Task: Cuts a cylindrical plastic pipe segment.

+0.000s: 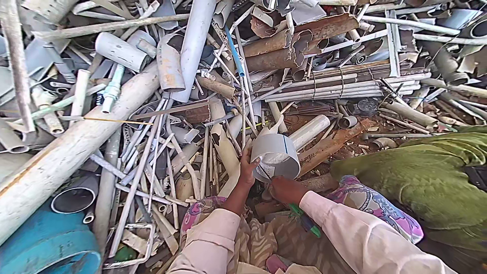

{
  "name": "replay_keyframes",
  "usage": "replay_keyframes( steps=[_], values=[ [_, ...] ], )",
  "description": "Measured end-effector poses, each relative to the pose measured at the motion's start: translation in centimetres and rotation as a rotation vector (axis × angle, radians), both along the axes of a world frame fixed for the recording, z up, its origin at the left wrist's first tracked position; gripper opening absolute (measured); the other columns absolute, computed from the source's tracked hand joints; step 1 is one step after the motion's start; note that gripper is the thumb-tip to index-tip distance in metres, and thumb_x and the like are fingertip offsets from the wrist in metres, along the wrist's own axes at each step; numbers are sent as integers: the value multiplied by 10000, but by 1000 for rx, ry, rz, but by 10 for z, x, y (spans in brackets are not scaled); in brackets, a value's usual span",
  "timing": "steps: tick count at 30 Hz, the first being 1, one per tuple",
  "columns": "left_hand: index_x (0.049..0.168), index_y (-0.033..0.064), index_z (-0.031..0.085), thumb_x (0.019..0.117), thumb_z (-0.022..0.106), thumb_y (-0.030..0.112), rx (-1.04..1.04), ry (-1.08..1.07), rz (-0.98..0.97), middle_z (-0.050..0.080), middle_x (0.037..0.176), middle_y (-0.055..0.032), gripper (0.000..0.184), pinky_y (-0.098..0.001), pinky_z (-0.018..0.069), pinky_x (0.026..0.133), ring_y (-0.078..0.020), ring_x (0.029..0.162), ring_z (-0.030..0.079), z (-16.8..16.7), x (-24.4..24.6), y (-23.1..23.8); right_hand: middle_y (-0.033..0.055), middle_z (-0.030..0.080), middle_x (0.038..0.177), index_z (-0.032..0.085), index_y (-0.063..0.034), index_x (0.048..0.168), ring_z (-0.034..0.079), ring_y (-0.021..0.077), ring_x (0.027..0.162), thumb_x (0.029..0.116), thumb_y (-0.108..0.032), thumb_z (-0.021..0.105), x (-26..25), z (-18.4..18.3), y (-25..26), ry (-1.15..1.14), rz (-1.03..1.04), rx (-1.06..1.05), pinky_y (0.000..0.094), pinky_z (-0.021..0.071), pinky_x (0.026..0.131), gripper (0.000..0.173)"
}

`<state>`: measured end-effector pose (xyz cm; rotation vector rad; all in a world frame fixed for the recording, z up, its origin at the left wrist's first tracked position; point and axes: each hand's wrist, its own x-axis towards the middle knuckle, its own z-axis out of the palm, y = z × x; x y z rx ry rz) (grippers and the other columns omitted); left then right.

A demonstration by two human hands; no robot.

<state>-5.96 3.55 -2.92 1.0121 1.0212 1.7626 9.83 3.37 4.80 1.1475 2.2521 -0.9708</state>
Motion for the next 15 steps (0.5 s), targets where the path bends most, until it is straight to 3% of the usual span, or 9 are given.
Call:
replay_keyframes(
  steps=[8,15],
  values=[
    [1565,-53,177,755,718,293,-6,-44,36,439,1486,-205,1034,-293,474,1036,-135,1248,544,-3,5,1,282,634,1133,572,78,1226,657,416,1057,1070,-151,468,0,0,-6,23,-41,-30,587,516,884,297],
    [1563,-51,178,753,719,287,11,-63,69,471,1452,-199,1031,-300,487,1025,-141,1224,563,0,2,2,289,632,1210,567,79,1268,642,430,1147,1062,-152,480,-5,0,-11,28,-58,-13,605,510,927,322]
  ],
)
